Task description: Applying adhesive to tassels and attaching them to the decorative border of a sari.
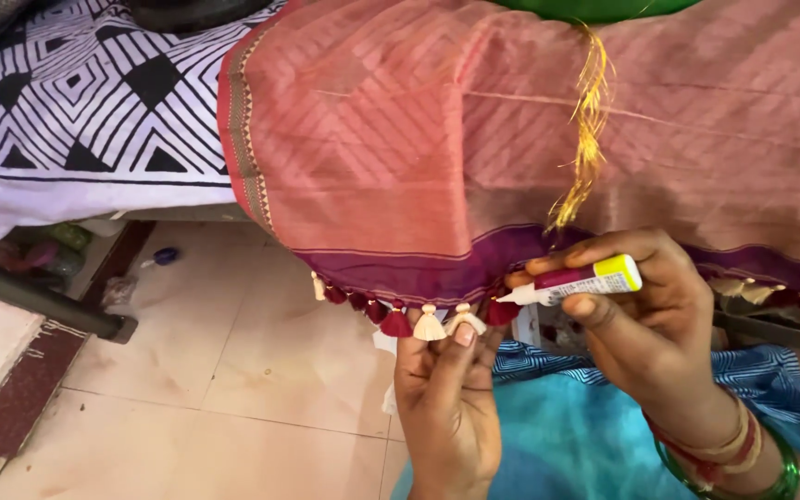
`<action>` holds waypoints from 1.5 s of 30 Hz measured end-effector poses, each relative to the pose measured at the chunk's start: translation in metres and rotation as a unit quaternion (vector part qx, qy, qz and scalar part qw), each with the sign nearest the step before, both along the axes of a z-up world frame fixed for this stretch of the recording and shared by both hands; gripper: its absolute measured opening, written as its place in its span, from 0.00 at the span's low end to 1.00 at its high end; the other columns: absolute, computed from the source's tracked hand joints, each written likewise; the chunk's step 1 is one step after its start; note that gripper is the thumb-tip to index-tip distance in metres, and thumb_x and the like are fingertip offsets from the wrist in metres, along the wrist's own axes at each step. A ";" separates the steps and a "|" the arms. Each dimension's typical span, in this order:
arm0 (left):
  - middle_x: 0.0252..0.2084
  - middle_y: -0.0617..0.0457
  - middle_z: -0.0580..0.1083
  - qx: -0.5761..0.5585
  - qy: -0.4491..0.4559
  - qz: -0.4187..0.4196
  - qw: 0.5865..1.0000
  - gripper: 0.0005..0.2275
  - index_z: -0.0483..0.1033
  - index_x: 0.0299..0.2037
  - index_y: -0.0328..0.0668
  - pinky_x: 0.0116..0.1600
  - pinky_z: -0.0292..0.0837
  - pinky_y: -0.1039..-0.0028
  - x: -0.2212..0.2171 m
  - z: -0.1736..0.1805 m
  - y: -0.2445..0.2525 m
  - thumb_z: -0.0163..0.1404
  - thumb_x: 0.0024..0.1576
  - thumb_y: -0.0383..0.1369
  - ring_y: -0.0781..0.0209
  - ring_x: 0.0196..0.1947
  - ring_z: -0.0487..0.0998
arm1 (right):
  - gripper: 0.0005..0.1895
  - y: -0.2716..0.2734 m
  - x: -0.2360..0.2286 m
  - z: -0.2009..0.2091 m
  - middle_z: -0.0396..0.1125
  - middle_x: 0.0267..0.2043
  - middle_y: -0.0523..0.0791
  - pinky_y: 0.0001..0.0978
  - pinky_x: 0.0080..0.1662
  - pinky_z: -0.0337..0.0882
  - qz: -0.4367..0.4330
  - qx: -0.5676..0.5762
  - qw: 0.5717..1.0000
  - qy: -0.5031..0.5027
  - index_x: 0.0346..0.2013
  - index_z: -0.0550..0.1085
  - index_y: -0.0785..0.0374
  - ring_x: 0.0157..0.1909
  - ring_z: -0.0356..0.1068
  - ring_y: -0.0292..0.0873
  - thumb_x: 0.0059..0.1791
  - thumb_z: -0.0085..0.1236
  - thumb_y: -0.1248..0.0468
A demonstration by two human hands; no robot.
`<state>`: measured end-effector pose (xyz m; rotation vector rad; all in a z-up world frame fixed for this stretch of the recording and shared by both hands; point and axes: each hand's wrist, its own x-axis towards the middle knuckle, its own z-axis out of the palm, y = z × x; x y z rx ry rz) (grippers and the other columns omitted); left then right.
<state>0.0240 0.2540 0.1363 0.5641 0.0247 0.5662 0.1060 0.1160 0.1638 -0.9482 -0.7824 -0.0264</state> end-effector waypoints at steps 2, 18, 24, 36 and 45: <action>0.45 0.50 0.77 0.002 -0.005 0.006 1.000 0.11 0.71 0.52 0.34 0.62 0.75 0.57 0.000 0.000 -0.001 0.50 0.60 0.21 0.60 0.48 0.79 | 0.12 0.000 -0.001 0.001 0.73 0.52 0.61 0.51 0.62 0.77 -0.002 -0.007 1.000 0.022 0.51 0.67 0.71 0.58 0.76 0.56 0.54 0.56 0.75; 0.44 0.49 0.77 -0.012 -0.009 0.012 1.000 0.10 0.72 0.50 0.32 0.61 0.73 0.57 -0.001 -0.003 -0.002 0.50 0.59 0.20 0.59 0.47 0.79 | 0.13 -0.013 -0.001 0.006 0.71 0.53 0.57 0.50 0.62 0.79 -0.067 -0.058 0.994 -0.064 0.52 0.67 0.69 0.59 0.77 0.55 0.54 0.57 0.73; 0.43 0.51 0.76 0.049 0.030 0.054 0.997 0.15 0.71 0.52 0.32 0.52 0.72 0.72 0.003 -0.007 -0.006 0.54 0.55 0.15 0.65 0.44 0.76 | 0.14 -0.022 -0.006 0.012 0.73 0.51 0.59 0.46 0.51 0.78 0.071 -0.006 0.996 0.062 0.49 0.68 0.72 0.48 0.75 0.53 0.51 0.57 0.70; 0.37 0.53 0.78 0.174 0.106 0.145 0.968 0.16 0.74 0.51 0.31 0.34 0.67 0.81 0.004 -0.008 -0.006 0.58 0.53 0.15 0.72 0.30 0.73 | 0.11 -0.016 -0.024 0.002 0.72 0.46 0.51 0.34 0.51 0.76 0.014 -0.175 0.984 -0.042 0.47 0.71 0.70 0.64 0.72 0.49 0.50 0.57 0.73; 0.40 0.49 0.78 0.207 0.103 0.119 0.966 0.10 0.76 0.49 0.25 0.43 0.70 0.77 0.001 -0.012 -0.001 0.56 0.58 0.17 0.67 0.38 0.75 | 0.13 -0.023 -0.024 -0.004 0.74 0.57 0.56 0.35 0.52 0.76 0.053 -0.147 0.988 -0.002 0.50 0.70 0.70 0.57 0.73 0.46 0.51 0.57 0.72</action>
